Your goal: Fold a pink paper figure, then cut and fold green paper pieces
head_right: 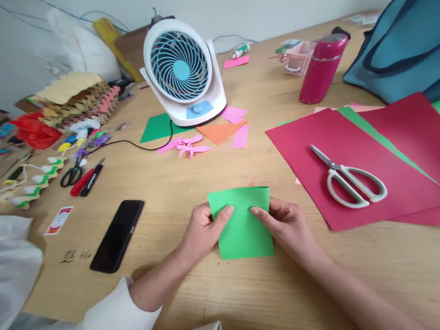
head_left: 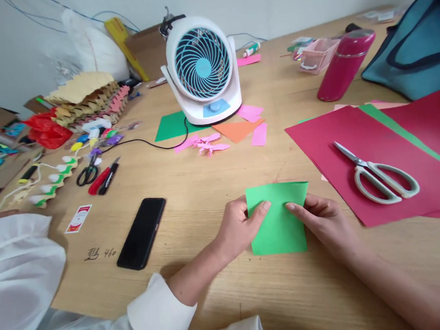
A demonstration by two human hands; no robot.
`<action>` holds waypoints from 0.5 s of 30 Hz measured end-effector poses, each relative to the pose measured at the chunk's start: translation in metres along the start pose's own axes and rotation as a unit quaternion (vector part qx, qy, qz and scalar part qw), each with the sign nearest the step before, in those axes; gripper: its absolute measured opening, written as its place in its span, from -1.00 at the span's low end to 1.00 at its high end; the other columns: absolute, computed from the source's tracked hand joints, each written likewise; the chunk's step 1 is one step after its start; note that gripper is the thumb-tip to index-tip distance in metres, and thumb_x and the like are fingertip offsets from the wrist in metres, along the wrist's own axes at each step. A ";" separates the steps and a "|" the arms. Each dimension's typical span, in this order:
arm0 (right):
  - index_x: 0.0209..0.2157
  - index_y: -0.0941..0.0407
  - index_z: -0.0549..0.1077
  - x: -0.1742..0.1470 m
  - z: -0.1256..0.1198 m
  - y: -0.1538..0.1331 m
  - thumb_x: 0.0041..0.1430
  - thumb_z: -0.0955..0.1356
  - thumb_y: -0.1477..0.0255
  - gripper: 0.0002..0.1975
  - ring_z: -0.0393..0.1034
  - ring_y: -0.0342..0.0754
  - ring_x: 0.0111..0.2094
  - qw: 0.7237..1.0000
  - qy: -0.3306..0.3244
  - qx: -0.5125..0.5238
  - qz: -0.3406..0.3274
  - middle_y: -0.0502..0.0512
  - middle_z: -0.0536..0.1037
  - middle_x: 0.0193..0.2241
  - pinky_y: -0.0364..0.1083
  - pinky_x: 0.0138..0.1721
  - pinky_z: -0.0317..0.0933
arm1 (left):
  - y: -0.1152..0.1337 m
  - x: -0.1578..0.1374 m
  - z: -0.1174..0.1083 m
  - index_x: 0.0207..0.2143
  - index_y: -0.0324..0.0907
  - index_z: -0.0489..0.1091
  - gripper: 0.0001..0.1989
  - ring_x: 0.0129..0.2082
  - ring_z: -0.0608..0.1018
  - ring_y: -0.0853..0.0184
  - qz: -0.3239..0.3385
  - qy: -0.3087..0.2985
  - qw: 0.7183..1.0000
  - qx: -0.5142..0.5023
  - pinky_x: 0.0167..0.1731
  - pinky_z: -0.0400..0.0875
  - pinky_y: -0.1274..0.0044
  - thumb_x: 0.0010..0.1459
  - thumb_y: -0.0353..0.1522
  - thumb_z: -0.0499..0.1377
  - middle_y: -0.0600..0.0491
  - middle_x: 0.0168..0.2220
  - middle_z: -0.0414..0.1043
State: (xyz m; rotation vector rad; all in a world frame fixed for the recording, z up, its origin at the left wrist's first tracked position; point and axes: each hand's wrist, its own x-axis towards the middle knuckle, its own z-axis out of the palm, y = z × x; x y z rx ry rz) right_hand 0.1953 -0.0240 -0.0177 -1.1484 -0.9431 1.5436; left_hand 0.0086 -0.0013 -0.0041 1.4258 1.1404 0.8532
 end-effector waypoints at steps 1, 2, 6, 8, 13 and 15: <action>-0.32 -0.04 0.66 0.000 -0.001 0.001 0.04 0.51 0.19 -0.81 0.57 0.06 -0.34 1.000 0.010 0.007 -0.004 0.03 0.69 -0.32 0.01 -0.28 0.48 | -0.001 0.000 0.000 -0.45 -0.27 0.43 -0.60 -0.50 0.38 0.42 -0.010 -0.018 1.000 -0.014 -0.50 0.30 0.59 0.18 -0.09 0.17 0.06 -0.50 0.39; -0.33 -0.04 0.66 -0.001 -0.002 0.003 0.04 0.51 0.20 -0.83 0.58 0.06 -0.33 1.000 0.020 0.015 -0.007 0.02 0.69 -0.32 0.00 -0.27 0.47 | -0.003 0.001 -0.001 -0.41 -0.28 0.45 -0.60 -0.50 0.39 0.42 -0.020 -0.036 0.999 -0.026 -0.49 0.31 0.59 0.18 -0.08 0.18 0.06 -0.49 0.40; -0.26 -0.05 0.65 0.001 -0.007 0.009 0.09 0.50 0.23 -0.83 0.57 0.09 -0.22 0.999 0.028 0.046 -0.007 0.03 0.68 -0.23 0.01 -0.23 0.47 | -0.007 0.000 -0.001 -0.41 -0.28 0.48 -0.60 -0.49 0.43 0.40 -0.022 -0.067 0.998 -0.002 -0.48 0.32 0.58 0.18 -0.09 0.18 0.06 -0.50 0.43; -0.23 -0.05 0.64 0.002 -0.009 0.011 0.10 0.49 0.23 -0.81 0.56 0.09 -0.18 0.999 0.018 0.042 -0.011 0.04 0.67 -0.19 0.02 -0.18 0.45 | -0.007 -0.001 -0.002 -0.42 -0.27 0.49 -0.62 -0.50 0.43 0.40 -0.005 -0.053 0.998 0.038 -0.49 0.30 0.59 0.21 -0.12 0.16 0.07 -0.51 0.42; -0.23 -0.04 0.62 0.003 -0.007 0.009 0.12 0.48 0.24 -0.82 0.55 0.03 -0.19 0.999 0.008 0.000 -0.041 0.03 0.67 -0.21 -0.02 -0.13 0.41 | 0.004 -0.002 -0.007 -0.49 -0.25 0.43 -0.67 -0.53 0.39 0.44 0.087 -0.003 0.985 0.152 -0.49 0.25 0.60 0.28 -0.25 0.11 0.11 -0.54 0.39; -0.22 -0.05 0.60 0.003 -0.005 0.007 0.15 0.46 0.24 -0.84 0.54 0.01 -0.17 0.998 -0.006 -0.016 -0.061 0.02 0.66 -0.20 -0.05 -0.11 0.40 | 0.012 -0.002 -0.012 -0.45 -0.24 0.45 -0.73 -0.50 0.43 0.42 0.162 0.013 0.964 0.211 -0.44 0.29 0.59 0.29 -0.33 0.10 0.09 -0.50 0.45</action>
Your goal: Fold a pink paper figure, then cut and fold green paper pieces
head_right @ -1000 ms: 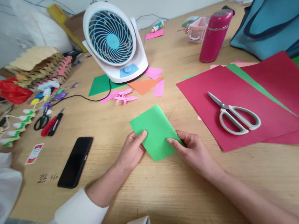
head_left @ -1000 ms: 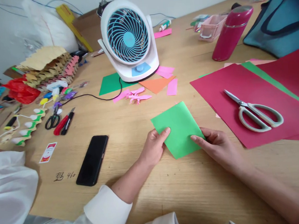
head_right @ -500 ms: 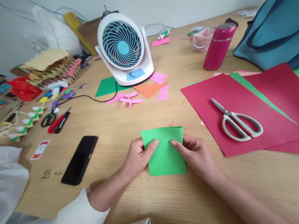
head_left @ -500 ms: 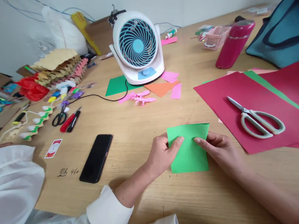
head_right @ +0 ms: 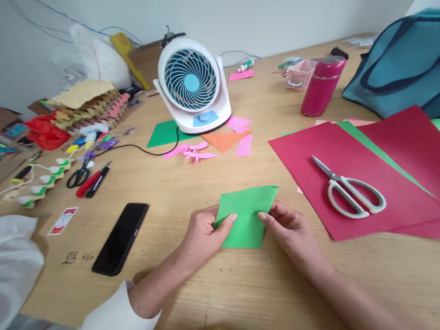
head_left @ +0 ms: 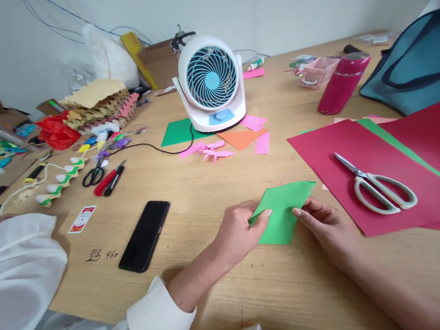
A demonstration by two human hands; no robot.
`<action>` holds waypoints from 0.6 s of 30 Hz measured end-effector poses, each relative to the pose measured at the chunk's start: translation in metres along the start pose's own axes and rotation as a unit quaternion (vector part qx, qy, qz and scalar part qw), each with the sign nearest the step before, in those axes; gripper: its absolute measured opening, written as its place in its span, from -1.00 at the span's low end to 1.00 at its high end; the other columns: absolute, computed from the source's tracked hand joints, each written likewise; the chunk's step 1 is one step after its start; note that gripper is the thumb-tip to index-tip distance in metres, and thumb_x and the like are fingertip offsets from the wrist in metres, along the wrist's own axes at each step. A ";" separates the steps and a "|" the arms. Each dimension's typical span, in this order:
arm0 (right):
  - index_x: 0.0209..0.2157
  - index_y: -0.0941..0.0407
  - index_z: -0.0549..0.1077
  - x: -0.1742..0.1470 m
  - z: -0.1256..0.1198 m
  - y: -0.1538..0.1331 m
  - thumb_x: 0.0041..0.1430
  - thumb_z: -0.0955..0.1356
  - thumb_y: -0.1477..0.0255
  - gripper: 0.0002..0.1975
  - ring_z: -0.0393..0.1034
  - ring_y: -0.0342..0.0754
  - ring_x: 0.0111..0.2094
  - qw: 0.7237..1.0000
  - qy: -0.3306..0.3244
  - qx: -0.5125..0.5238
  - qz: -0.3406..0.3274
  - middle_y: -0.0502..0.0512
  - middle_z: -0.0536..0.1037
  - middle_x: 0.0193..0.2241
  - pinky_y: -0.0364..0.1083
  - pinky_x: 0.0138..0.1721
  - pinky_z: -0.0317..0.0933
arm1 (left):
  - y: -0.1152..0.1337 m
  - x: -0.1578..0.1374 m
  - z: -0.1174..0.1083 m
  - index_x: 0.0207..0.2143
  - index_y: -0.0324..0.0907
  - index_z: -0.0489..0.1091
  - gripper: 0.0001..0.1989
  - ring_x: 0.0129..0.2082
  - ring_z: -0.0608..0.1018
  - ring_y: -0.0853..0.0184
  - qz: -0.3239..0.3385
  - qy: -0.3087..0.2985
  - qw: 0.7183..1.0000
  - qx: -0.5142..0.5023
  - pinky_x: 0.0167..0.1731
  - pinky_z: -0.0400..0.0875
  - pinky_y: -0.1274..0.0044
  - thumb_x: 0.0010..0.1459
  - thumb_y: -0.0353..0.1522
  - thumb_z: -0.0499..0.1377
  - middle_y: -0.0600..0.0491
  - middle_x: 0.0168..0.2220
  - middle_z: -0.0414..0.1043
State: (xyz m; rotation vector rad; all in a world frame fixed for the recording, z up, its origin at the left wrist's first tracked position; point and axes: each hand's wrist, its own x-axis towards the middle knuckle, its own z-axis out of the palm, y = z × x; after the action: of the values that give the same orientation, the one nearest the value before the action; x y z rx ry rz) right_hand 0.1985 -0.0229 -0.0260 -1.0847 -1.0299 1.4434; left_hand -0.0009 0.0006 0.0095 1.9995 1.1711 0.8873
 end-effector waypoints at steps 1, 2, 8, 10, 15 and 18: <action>-0.21 -0.06 0.59 0.000 0.000 -0.001 0.16 0.46 0.25 -0.84 0.52 0.00 -0.14 1.000 -0.005 -0.009 -0.012 0.02 0.66 -0.18 -0.05 -0.08 0.39 | 0.002 0.001 -0.004 -0.40 -0.23 0.48 -0.78 -0.46 0.46 0.41 0.043 0.014 0.998 0.034 -0.39 0.32 0.57 0.28 -0.38 0.11 0.08 -0.46 0.49; -0.19 -0.06 0.58 0.000 0.001 -0.001 0.17 0.45 0.26 -0.83 0.51 0.00 -0.10 1.000 -0.006 -0.018 -0.024 0.01 0.65 -0.15 -0.05 -0.03 0.37 | 0.004 0.001 -0.008 -0.33 -0.22 0.50 -0.83 -0.42 0.49 0.38 0.086 0.030 0.993 0.070 -0.34 0.34 0.55 0.27 -0.42 0.11 0.06 -0.41 0.53; -0.06 -0.11 0.52 0.002 -0.002 0.007 0.22 0.42 0.23 -0.75 0.41 0.05 0.09 0.998 -0.024 -0.012 -0.061 0.01 0.56 0.03 0.04 0.13 0.27 | -0.001 0.000 -0.021 -0.03 -0.22 0.47 -0.71 -0.20 0.53 0.24 0.244 0.078 0.931 0.259 -0.18 0.41 0.41 0.22 -0.49 0.12 -0.03 -0.16 0.60; -0.05 -0.10 0.52 0.000 -0.005 0.012 0.23 0.41 0.23 -0.75 0.39 0.07 0.11 0.998 -0.033 -0.001 -0.059 0.02 0.56 0.04 0.06 0.15 0.25 | -0.004 0.000 -0.020 0.02 -0.23 0.45 -0.69 -0.18 0.52 0.21 0.268 0.091 0.912 0.297 -0.17 0.40 0.38 0.24 -0.47 0.11 -0.05 -0.13 0.60; -0.08 -0.06 0.53 -0.005 -0.004 0.014 0.24 0.37 0.18 -0.74 0.40 0.13 0.10 0.999 -0.021 0.012 -0.022 0.07 0.59 -0.02 0.08 0.06 0.31 | -0.009 0.002 -0.017 0.06 -0.23 0.43 -0.69 -0.14 0.52 0.20 0.306 0.101 0.882 0.343 -0.15 0.36 0.37 0.29 -0.46 0.07 -0.04 -0.05 0.59; -0.13 -0.04 0.54 -0.004 0.003 0.006 0.30 0.26 0.08 -0.66 0.46 0.15 0.01 0.999 -0.010 0.044 -0.017 0.09 0.62 -0.14 0.07 -0.09 0.39 | -0.012 0.004 -0.017 0.05 -0.22 0.43 -0.68 -0.11 0.53 0.21 0.313 0.103 0.876 0.352 -0.14 0.36 0.38 0.31 -0.50 0.05 -0.03 -0.02 0.58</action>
State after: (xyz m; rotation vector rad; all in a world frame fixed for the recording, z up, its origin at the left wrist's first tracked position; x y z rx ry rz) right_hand 0.1950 -0.0278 -0.0303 -0.9864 -0.9851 1.4617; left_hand -0.0182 0.0123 0.0101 3.0571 1.0530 1.0988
